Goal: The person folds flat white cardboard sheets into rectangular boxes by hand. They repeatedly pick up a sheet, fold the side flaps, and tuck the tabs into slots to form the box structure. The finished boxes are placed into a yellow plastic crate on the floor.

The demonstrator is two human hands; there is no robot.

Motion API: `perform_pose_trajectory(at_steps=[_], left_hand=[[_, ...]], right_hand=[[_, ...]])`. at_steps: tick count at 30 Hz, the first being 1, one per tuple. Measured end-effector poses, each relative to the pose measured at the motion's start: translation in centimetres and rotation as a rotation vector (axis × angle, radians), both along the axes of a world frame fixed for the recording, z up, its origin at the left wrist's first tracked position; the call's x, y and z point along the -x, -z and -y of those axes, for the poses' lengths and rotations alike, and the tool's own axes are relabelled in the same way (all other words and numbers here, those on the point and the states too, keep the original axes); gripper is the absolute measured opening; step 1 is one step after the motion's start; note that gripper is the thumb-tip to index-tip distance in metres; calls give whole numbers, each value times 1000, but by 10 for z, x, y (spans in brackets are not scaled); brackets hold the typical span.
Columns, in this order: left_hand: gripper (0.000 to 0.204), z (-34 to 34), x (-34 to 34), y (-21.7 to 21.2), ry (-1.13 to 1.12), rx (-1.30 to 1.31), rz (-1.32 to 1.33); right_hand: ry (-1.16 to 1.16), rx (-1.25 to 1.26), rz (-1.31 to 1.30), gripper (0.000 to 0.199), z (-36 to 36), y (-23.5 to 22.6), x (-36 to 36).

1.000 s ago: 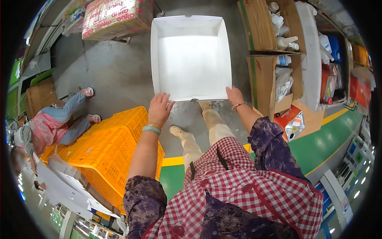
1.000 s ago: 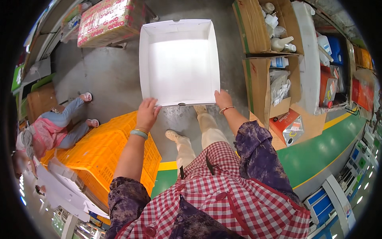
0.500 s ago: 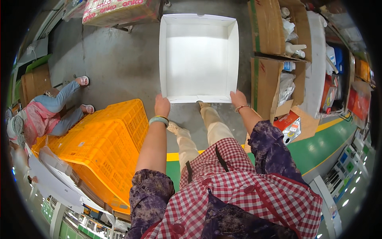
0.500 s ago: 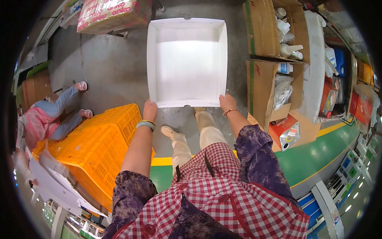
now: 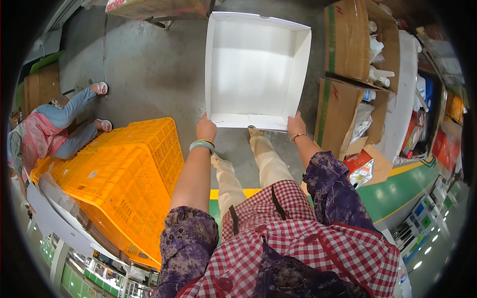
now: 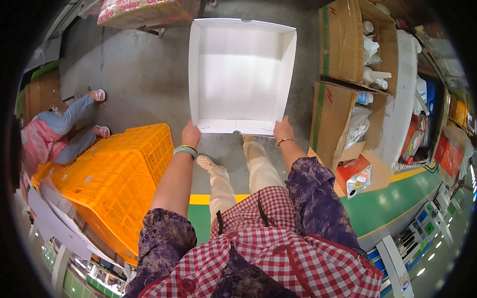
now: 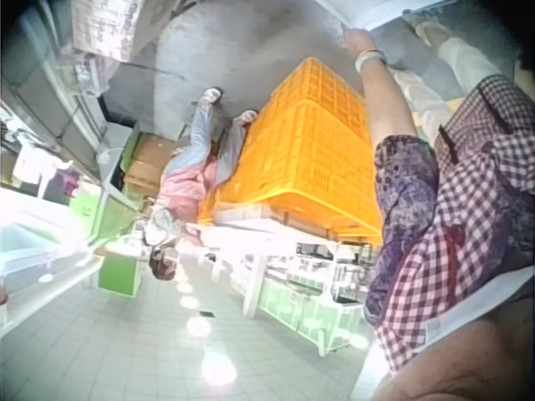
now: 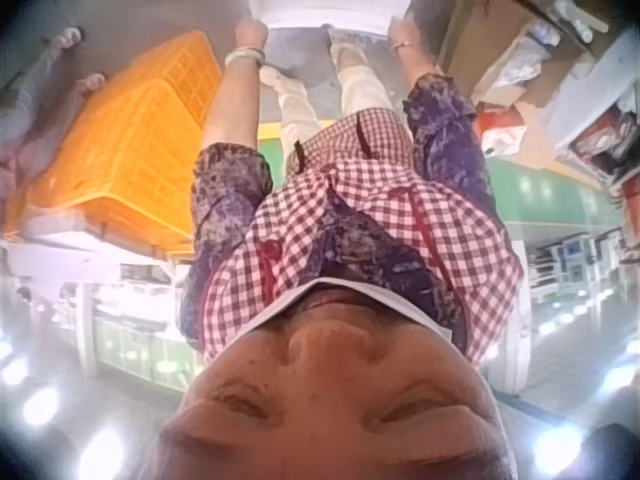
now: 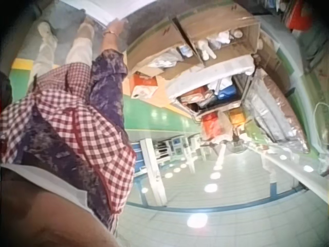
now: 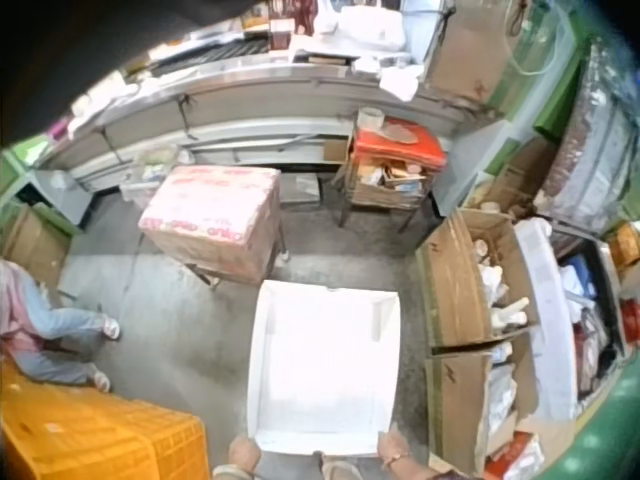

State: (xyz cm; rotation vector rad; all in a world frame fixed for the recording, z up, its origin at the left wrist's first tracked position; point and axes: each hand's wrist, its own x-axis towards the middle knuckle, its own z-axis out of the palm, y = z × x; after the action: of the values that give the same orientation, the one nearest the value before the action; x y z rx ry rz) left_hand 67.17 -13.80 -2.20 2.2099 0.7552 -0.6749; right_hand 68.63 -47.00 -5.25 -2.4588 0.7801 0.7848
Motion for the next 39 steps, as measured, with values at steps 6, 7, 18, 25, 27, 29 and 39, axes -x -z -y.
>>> perform_pose_trajectory(at_steps=[6, 7, 18, 25, 27, 29, 39], left_hand=[[46, -11, 8, 11, -19, 40, -28], [46, -14, 10, 14, -52, 56, -29], [53, -32, 54, 97, -323, 173, -46], [60, -46, 71, 23, -564, 405, -29], [57, -52, 97, 1, -554, 424, 14], [54, -57, 137, -9, -415, 381, 37], [47, -97, 370, -156, -325, 370, 26]], right_hand=[[70, -51, -69, 42, -11, -4, 2], [59, -47, -79, 42, -12, -11, 3], [580, -371, -348, 40, -24, 8, 33], [348, -242, -40, 45, -51, -37, 64], [333, -300, -7, 50, -47, -55, 88], [96, -197, -184, 47, -40, -90, 95], [-609, -91, -265, 38, -52, -152, 152]])
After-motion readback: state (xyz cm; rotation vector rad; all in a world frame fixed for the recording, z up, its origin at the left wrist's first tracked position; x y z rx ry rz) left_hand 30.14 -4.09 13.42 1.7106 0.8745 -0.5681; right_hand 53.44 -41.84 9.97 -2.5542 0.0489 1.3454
